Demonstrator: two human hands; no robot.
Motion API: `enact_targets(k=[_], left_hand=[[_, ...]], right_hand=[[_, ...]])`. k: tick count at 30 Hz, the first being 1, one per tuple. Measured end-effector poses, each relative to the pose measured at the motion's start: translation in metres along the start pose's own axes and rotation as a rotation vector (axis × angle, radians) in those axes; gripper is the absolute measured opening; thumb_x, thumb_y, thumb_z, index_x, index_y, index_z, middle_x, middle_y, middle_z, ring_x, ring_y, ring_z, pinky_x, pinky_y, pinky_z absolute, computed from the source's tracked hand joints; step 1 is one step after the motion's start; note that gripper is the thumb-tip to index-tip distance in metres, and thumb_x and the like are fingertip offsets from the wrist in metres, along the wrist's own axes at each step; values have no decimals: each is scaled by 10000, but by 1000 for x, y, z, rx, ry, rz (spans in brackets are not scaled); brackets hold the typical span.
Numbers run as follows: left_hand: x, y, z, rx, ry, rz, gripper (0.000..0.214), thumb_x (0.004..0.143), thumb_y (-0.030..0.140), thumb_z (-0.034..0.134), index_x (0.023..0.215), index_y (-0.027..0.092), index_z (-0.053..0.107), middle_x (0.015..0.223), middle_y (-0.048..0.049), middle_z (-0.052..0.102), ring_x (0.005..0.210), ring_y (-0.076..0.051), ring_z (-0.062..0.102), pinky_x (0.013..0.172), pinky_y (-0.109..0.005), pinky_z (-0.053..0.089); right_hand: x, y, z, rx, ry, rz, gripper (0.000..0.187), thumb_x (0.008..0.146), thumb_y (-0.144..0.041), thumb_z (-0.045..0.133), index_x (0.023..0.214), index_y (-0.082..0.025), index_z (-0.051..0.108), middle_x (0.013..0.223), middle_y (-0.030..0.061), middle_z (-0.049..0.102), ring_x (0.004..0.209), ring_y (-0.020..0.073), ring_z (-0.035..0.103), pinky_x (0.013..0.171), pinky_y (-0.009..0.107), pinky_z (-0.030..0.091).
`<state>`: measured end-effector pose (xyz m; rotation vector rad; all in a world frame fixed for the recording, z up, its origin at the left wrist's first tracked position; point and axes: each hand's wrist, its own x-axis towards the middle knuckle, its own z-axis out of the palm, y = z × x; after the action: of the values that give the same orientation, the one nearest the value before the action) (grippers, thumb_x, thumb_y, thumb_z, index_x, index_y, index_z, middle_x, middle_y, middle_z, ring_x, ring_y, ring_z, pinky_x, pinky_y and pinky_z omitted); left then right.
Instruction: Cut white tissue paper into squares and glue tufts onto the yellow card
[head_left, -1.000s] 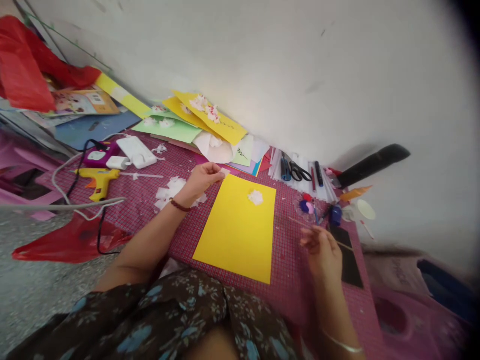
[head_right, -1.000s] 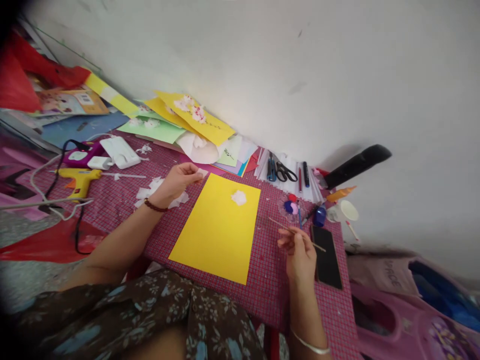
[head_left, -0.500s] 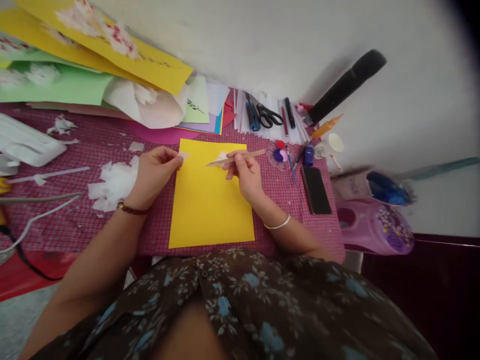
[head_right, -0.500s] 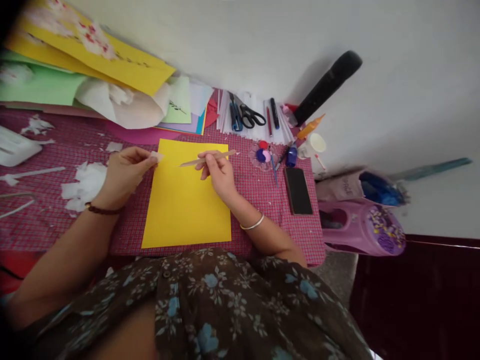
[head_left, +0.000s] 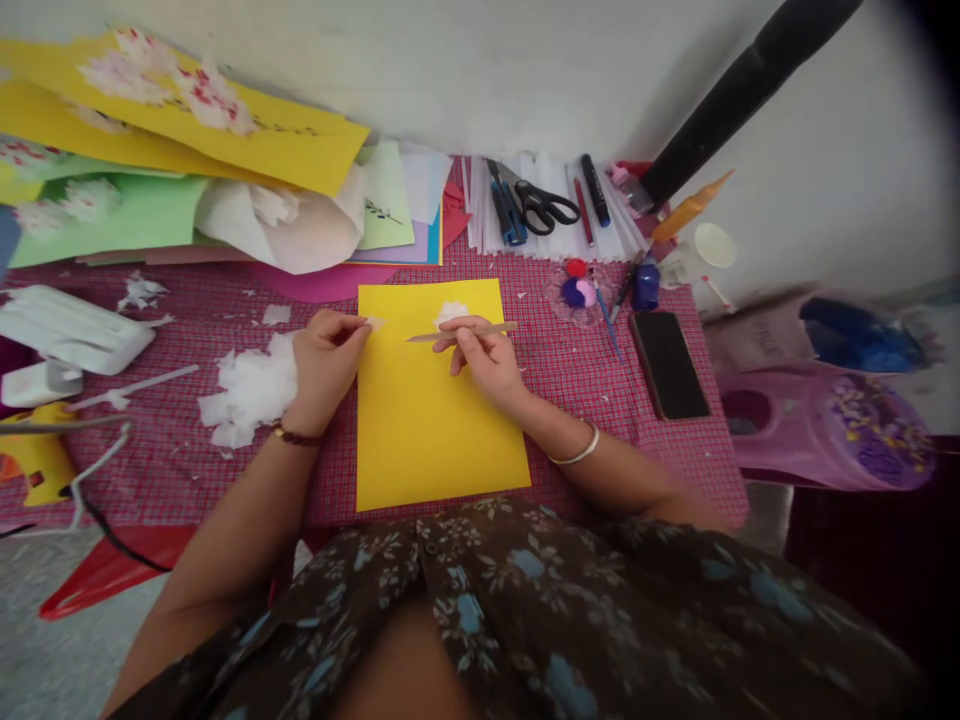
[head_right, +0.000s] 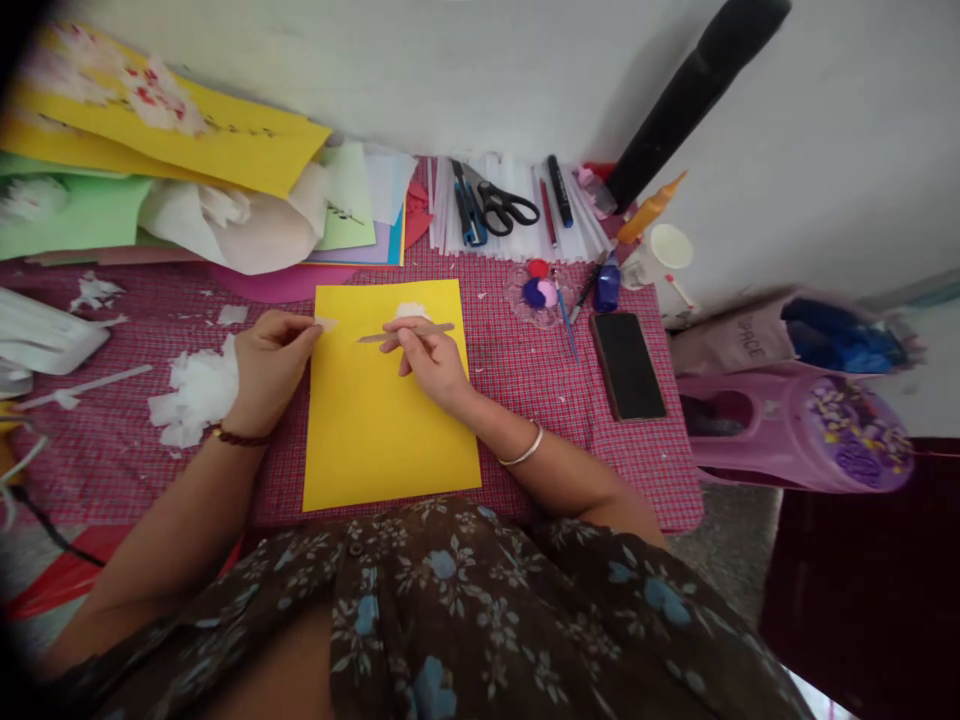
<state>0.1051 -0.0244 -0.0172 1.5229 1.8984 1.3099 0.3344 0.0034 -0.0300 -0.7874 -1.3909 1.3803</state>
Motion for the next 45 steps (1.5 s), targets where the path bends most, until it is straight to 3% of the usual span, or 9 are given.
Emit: enact_targets(k=[4, 11, 17, 22, 26, 32, 36, 40, 45], left_hand=[[3, -3, 7, 130, -54, 148, 135, 867, 268, 622, 792, 231, 728, 845, -50, 715, 873, -227, 651, 825, -367, 503], [3, -8, 8, 207, -201, 39, 100, 837, 306, 622, 797, 231, 675, 838, -40, 692, 753, -215, 612, 733, -345, 485], [5, -3, 6, 184, -255, 110, 116, 827, 292, 593, 751, 239, 662, 815, -47, 671, 788, -230, 619, 760, -355, 475], [3, -1, 6, 128, -271, 145, 135, 820, 293, 607, 722, 239, 682, 830, -61, 675, 823, -248, 639, 774, -367, 473], [2, 2, 6, 125, -275, 110, 128, 825, 284, 619, 724, 246, 687, 854, -55, 678, 841, -249, 642, 796, -370, 491], [5, 1, 8, 138, -279, 108, 131, 839, 274, 606, 729, 239, 667, 850, -58, 668, 842, -247, 650, 792, -364, 500], [3, -2, 8, 220, -299, 147, 168, 887, 271, 550, 766, 226, 657, 872, -54, 680, 873, -234, 652, 811, -356, 520], [1, -3, 7, 260, -316, 189, 203, 922, 281, 524, 789, 214, 662, 883, -54, 687, 865, -219, 657, 810, -351, 539], [-1, -4, 7, 268, -304, 210, 216, 946, 299, 526, 822, 217, 682, 897, -58, 699, 860, -211, 671, 810, -343, 555]], right_hand=[[1, -1, -2, 10, 18, -9, 470, 951, -679, 581, 1026, -222, 664, 798, -5, 741, 491, 80, 574, 493, 231, 480], [2, 2, -4, 1, 15, 5, 490, 941, -695, 580, 1038, -221, 658, 824, 1, 742, 506, 83, 566, 496, 234, 477], [6, -15, -4, -9, -13, -11, 448, 969, -659, 569, 1049, -228, 657, 832, 4, 728, 531, 93, 580, 511, 240, 496], [28, -32, 3, -31, -49, -56, 416, 989, -638, 559, 1055, -235, 641, 866, -3, 700, 548, 82, 579, 531, 233, 496], [52, -25, 16, -78, -119, -13, 404, 1008, -617, 530, 1092, -232, 619, 853, -13, 654, 537, 77, 546, 521, 224, 482], [91, -12, 24, -254, -139, 0, 170, 1037, -331, 558, 993, -189, 640, 899, 3, 626, 741, 113, 614, 677, 232, 534], [118, -20, 26, -320, -187, 145, 189, 1029, -193, 536, 849, -183, 592, 746, -19, 598, 688, 110, 609, 622, 203, 524], [135, -23, 27, -234, -221, 339, 159, 1024, -97, 500, 919, -209, 538, 666, -64, 593, 546, 85, 594, 501, 166, 499], [139, -12, 28, -167, -287, 431, 195, 1042, -103, 516, 890, -225, 508, 635, -80, 592, 502, 67, 619, 460, 132, 509]])
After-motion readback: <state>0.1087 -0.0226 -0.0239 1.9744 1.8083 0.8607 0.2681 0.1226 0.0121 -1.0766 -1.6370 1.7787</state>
